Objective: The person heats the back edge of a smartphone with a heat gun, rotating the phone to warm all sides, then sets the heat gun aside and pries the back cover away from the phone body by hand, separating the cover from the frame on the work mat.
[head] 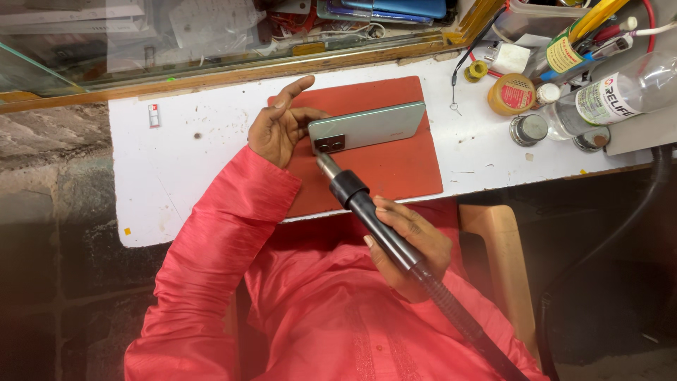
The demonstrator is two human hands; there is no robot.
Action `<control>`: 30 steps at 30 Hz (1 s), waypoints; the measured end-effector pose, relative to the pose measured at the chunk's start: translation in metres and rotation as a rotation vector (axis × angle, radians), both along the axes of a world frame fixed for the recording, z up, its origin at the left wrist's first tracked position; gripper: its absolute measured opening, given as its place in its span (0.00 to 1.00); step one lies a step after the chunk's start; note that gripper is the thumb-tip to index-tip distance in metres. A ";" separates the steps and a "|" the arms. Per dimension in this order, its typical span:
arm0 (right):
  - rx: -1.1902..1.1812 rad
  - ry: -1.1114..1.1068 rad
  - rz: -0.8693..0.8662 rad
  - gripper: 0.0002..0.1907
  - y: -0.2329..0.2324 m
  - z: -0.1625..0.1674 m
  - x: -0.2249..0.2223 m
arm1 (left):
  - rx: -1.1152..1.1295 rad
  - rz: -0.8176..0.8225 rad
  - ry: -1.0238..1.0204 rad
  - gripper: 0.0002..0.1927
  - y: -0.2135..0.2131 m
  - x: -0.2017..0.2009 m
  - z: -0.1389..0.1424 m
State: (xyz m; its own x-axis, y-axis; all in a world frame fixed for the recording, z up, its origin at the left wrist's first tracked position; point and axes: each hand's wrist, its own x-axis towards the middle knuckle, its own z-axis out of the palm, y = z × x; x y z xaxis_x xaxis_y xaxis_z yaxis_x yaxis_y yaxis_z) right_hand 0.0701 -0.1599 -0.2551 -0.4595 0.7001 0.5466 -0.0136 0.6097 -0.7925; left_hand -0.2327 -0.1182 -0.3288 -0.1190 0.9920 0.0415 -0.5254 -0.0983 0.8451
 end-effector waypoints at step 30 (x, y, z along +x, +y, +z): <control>0.037 -0.035 0.014 0.22 0.001 -0.007 0.007 | 0.024 -0.011 0.000 0.36 0.000 0.000 0.001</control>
